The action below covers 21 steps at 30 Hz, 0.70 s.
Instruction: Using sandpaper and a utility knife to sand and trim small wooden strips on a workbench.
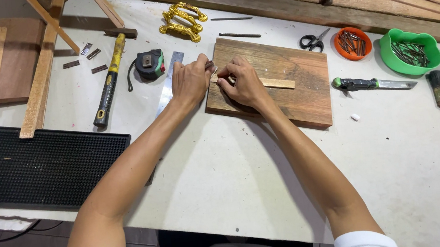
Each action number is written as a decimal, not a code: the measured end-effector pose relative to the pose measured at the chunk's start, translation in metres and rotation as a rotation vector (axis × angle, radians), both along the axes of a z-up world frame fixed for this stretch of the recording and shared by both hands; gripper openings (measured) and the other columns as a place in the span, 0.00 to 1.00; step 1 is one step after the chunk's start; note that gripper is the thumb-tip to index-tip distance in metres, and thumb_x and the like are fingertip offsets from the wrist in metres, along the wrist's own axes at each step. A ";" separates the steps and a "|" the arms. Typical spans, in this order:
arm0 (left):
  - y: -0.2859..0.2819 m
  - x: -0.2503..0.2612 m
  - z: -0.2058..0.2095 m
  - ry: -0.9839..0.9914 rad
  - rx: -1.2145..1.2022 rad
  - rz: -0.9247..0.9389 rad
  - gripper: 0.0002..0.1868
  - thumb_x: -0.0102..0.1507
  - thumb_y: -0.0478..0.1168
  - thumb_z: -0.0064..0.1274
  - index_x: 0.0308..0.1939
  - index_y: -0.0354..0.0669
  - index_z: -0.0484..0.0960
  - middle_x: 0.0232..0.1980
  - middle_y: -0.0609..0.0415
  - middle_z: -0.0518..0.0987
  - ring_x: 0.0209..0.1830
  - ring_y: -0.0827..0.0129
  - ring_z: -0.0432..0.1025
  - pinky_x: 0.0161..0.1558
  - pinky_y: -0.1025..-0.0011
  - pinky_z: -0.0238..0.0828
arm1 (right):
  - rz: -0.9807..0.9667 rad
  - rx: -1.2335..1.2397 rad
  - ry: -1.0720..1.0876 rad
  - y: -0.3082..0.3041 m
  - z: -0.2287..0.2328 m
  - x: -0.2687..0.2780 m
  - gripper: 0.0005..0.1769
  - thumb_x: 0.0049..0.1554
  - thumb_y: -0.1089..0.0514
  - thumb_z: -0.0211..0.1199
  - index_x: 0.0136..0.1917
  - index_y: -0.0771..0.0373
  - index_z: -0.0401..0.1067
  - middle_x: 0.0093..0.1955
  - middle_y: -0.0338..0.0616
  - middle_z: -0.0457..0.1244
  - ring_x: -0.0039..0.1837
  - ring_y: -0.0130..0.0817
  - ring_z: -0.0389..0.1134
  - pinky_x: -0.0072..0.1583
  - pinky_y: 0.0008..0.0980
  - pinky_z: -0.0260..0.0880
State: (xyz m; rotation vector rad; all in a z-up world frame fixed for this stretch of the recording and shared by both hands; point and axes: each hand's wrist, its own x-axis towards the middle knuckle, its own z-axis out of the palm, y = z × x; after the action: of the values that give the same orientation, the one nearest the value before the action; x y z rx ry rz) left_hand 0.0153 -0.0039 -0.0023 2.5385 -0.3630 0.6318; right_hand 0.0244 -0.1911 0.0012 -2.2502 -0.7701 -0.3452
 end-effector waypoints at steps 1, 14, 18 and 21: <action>-0.001 0.005 -0.002 0.000 0.000 -0.003 0.09 0.66 0.44 0.57 0.38 0.43 0.77 0.31 0.51 0.85 0.29 0.57 0.77 0.42 0.61 0.58 | -0.003 0.000 0.000 0.000 0.000 0.000 0.08 0.54 0.59 0.70 0.42 0.67 0.78 0.42 0.47 0.63 0.50 0.40 0.65 0.53 0.41 0.70; 0.013 0.004 0.010 0.176 -0.316 0.078 0.13 0.68 0.47 0.53 0.44 0.41 0.75 0.33 0.45 0.84 0.28 0.55 0.77 0.41 0.56 0.69 | -0.027 -0.114 -0.160 0.004 0.000 -0.006 0.09 0.53 0.59 0.71 0.45 0.64 0.76 0.44 0.46 0.63 0.50 0.41 0.63 0.54 0.39 0.67; 0.008 -0.012 0.022 0.260 -0.381 0.129 0.15 0.68 0.49 0.52 0.45 0.39 0.74 0.35 0.42 0.83 0.34 0.48 0.80 0.33 0.51 0.72 | -0.021 -0.136 -0.225 0.005 0.004 -0.013 0.10 0.54 0.60 0.70 0.48 0.62 0.73 0.46 0.44 0.65 0.53 0.42 0.64 0.57 0.40 0.65; 0.000 -0.012 0.016 0.331 -0.376 0.150 0.16 0.67 0.49 0.52 0.47 0.40 0.74 0.34 0.41 0.83 0.34 0.49 0.80 0.34 0.51 0.72 | -0.002 -0.112 -0.291 0.005 0.000 -0.010 0.13 0.54 0.60 0.69 0.53 0.64 0.75 0.47 0.45 0.65 0.51 0.42 0.64 0.55 0.41 0.65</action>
State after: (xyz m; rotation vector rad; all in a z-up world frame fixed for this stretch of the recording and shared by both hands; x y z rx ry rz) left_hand 0.0029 -0.0034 0.0137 2.2619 0.0601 0.2876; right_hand 0.0147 -0.1860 0.0010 -2.3338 -0.9569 -0.6563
